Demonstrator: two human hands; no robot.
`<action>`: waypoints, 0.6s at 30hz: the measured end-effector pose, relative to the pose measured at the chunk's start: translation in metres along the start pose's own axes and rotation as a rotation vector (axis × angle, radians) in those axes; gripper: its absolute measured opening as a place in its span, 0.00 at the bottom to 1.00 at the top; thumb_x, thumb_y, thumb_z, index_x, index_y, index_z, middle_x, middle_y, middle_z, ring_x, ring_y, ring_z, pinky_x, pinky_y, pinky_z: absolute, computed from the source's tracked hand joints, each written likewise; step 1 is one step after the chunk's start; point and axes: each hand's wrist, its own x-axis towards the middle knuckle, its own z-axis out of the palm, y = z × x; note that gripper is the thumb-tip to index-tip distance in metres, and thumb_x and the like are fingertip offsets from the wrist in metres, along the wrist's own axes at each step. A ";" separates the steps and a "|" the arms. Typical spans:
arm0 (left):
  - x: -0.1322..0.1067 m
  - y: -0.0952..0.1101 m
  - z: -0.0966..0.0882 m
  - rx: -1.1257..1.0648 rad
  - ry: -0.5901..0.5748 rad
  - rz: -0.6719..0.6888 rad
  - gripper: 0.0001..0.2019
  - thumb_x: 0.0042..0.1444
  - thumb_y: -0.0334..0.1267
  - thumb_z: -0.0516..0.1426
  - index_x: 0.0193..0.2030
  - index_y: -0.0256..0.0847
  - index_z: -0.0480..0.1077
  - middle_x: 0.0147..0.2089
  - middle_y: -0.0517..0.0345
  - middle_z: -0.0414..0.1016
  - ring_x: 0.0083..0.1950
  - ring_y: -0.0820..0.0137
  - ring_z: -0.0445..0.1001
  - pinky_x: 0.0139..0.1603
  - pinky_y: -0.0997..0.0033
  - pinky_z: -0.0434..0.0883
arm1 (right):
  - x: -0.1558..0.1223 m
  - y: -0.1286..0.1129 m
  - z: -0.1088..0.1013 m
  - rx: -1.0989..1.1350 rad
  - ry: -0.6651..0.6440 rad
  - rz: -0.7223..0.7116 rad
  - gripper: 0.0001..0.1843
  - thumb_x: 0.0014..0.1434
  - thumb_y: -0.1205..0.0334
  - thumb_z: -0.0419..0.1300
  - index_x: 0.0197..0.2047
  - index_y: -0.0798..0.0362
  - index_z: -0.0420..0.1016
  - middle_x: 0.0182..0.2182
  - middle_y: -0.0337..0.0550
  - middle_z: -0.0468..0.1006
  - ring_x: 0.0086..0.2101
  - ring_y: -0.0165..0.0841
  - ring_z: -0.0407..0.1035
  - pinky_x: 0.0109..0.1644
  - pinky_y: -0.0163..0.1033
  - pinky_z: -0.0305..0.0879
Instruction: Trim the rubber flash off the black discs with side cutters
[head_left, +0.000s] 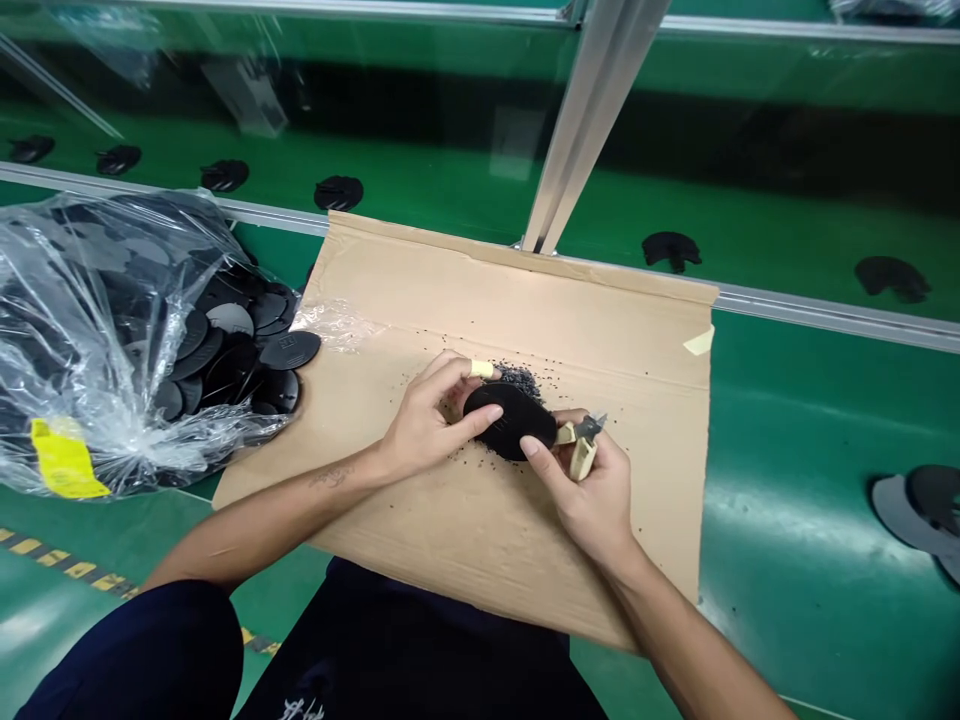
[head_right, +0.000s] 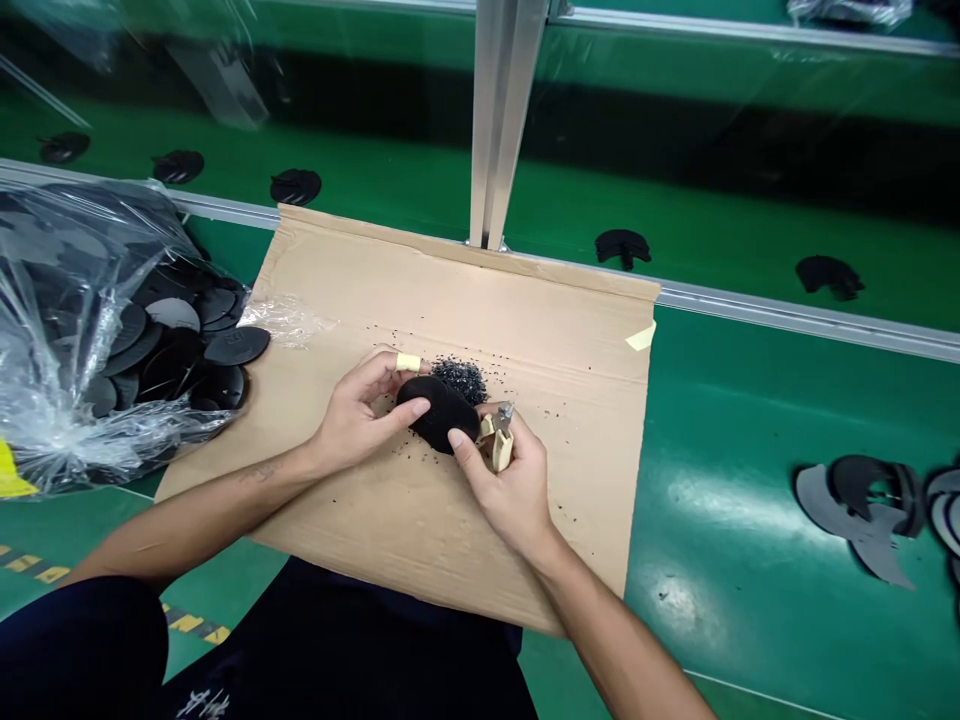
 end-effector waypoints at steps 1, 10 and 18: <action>0.000 0.000 0.001 -0.027 -0.020 -0.007 0.13 0.62 0.41 0.65 0.51 0.40 0.76 0.43 0.54 0.73 0.44 0.70 0.74 0.44 0.74 0.72 | 0.000 0.000 0.000 0.001 -0.002 -0.005 0.13 0.58 0.53 0.68 0.36 0.50 0.70 0.23 0.31 0.64 0.21 0.27 0.56 0.26 0.35 0.58; 0.000 0.003 0.006 -0.271 -0.086 -0.129 0.16 0.63 0.49 0.63 0.42 0.36 0.78 0.35 0.56 0.79 0.36 0.72 0.76 0.35 0.77 0.73 | -0.003 0.003 0.001 -0.024 0.011 0.017 0.15 0.58 0.49 0.69 0.39 0.49 0.72 0.24 0.33 0.67 0.22 0.28 0.58 0.27 0.36 0.61; 0.000 0.005 0.006 -0.322 -0.044 -0.122 0.12 0.62 0.45 0.64 0.39 0.36 0.79 0.34 0.58 0.79 0.35 0.74 0.76 0.34 0.79 0.73 | -0.003 0.006 0.002 0.008 -0.002 0.059 0.16 0.57 0.49 0.69 0.39 0.49 0.72 0.26 0.34 0.70 0.25 0.30 0.62 0.28 0.36 0.62</action>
